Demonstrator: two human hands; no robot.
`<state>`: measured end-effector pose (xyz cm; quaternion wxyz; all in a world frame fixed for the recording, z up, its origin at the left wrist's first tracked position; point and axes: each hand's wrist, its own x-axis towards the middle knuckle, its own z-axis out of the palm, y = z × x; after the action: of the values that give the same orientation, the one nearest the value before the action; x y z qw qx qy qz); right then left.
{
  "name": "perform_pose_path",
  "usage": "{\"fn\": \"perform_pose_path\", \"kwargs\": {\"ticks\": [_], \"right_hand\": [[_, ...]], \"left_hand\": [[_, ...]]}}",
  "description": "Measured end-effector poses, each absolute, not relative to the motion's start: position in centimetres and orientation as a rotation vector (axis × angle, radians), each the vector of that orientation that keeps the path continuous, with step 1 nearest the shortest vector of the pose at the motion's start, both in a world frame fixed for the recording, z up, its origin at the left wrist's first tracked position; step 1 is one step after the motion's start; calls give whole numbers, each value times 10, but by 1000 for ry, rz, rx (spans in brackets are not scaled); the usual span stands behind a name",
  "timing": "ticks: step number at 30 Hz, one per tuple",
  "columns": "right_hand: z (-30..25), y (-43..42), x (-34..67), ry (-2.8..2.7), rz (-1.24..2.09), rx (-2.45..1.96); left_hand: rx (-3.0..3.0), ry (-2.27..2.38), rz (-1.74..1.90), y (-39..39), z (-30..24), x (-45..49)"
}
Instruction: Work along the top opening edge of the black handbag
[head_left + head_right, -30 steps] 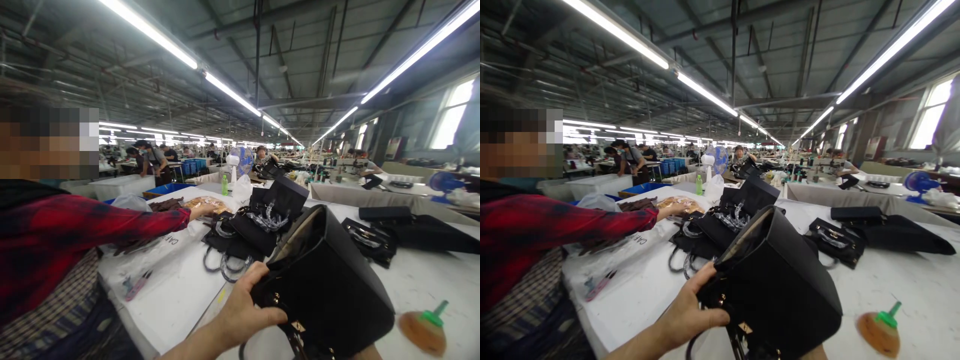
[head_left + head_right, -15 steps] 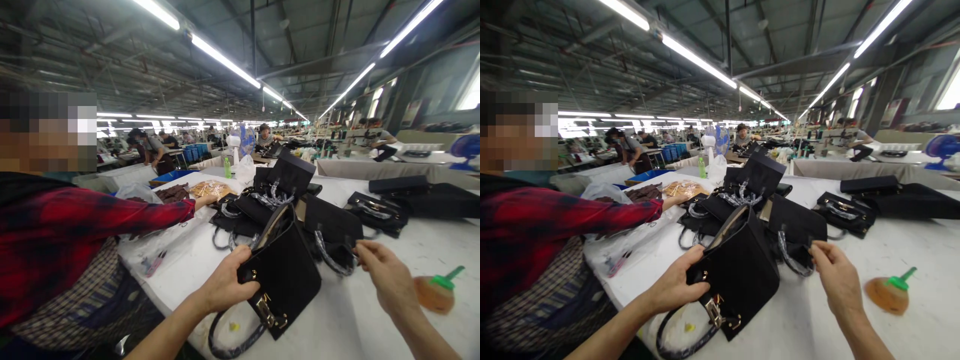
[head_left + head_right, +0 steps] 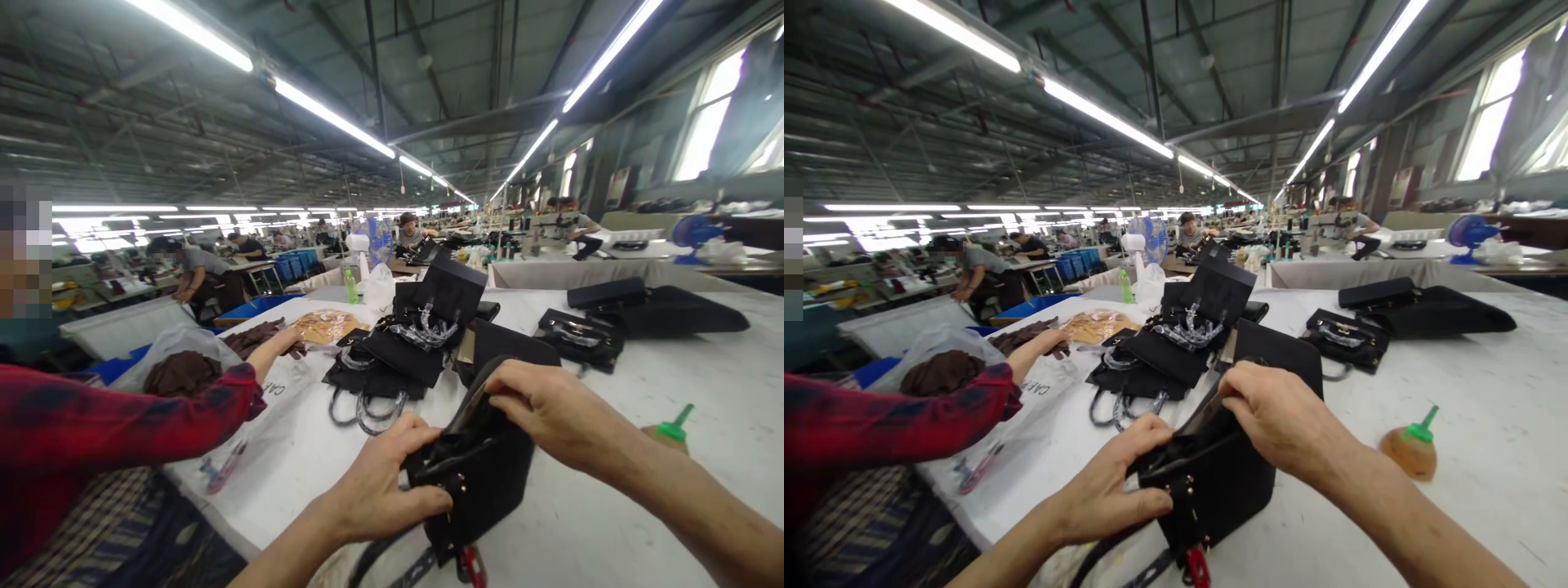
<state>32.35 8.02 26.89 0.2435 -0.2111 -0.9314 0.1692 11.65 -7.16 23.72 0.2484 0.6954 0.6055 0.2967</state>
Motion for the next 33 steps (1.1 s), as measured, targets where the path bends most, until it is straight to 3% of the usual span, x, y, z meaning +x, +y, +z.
{"fn": "perform_pose_path", "kwargs": {"ticks": [9,18,23,33], "right_hand": [[265,74,343,-2491,555,-708],[271,71,335,-2780,525,-627],[263,71,331,-2829,441,-607],[264,85,314,-2779,168,-542]], "left_hand": [[1857,1630,915,-65,217,111],[1919,2109,856,-55,223,128],[2072,2025,980,-47,221,132],[1592,1667,1102,-22,208,124]]}}
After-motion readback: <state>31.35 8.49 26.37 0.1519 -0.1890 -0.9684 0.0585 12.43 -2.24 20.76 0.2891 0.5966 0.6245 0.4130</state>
